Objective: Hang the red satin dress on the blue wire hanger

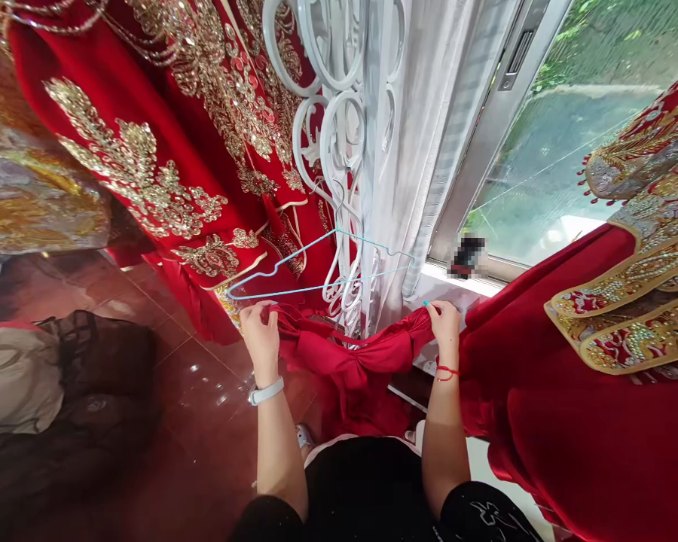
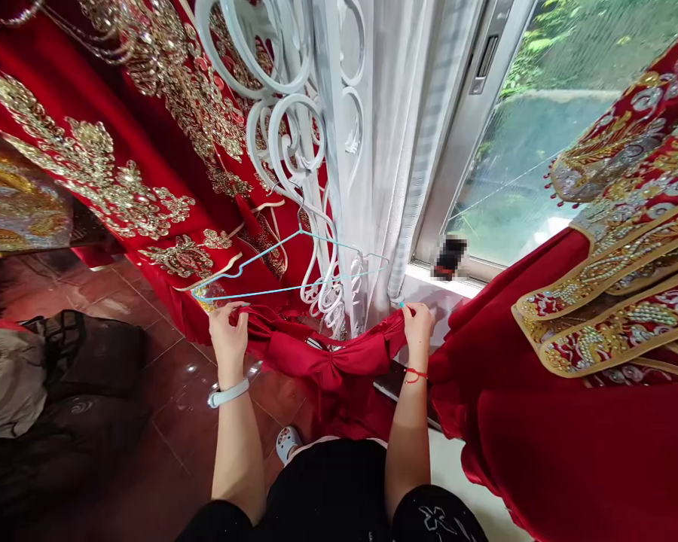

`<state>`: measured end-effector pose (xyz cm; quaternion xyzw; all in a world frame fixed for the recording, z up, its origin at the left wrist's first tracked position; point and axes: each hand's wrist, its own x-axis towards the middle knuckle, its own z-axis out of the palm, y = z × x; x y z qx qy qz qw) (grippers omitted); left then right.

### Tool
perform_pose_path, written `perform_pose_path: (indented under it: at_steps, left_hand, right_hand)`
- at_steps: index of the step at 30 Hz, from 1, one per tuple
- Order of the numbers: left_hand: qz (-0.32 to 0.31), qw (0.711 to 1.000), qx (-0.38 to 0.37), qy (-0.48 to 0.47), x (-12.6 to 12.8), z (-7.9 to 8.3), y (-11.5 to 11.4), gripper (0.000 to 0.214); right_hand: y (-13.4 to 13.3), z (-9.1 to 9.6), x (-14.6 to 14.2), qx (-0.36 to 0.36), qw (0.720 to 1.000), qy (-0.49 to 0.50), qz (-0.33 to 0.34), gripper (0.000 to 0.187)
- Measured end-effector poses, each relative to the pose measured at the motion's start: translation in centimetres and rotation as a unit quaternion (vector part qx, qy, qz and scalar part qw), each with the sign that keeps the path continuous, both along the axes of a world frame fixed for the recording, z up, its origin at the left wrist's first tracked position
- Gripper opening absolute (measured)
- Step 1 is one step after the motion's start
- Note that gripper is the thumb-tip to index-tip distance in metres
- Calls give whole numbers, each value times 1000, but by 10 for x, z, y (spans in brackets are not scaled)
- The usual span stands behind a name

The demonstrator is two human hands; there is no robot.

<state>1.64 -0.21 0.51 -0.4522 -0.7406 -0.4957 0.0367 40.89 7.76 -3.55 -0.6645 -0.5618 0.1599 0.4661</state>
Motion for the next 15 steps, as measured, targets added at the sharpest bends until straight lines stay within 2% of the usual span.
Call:
perform_pose_path:
  at_steps: [2,5,7,11,15]
  left_hand:
    - [39,999,-16,30,-1,-2,-3,17]
    - [57,997,-32,35,-2,-7,-4,16]
    - [40,998,-42,23,-1,-8,-4,18]
    - [-8,998,-65,-21,2,-5,-5,27]
    - [-93,981,-132,-107,4,1,-8,37]
  right_hand:
    - [0,-2,-1,-15,1000,-24,3,27]
    - [-3,-2,-3,-42,996,-72,-40,28]
    - [-5,-1,-5,-55,994,-86,-41,26]
    - [-3,-1,-5,-63,996,-56,-14,23]
    - [2,-5,-4,-49,998,50,6,24]
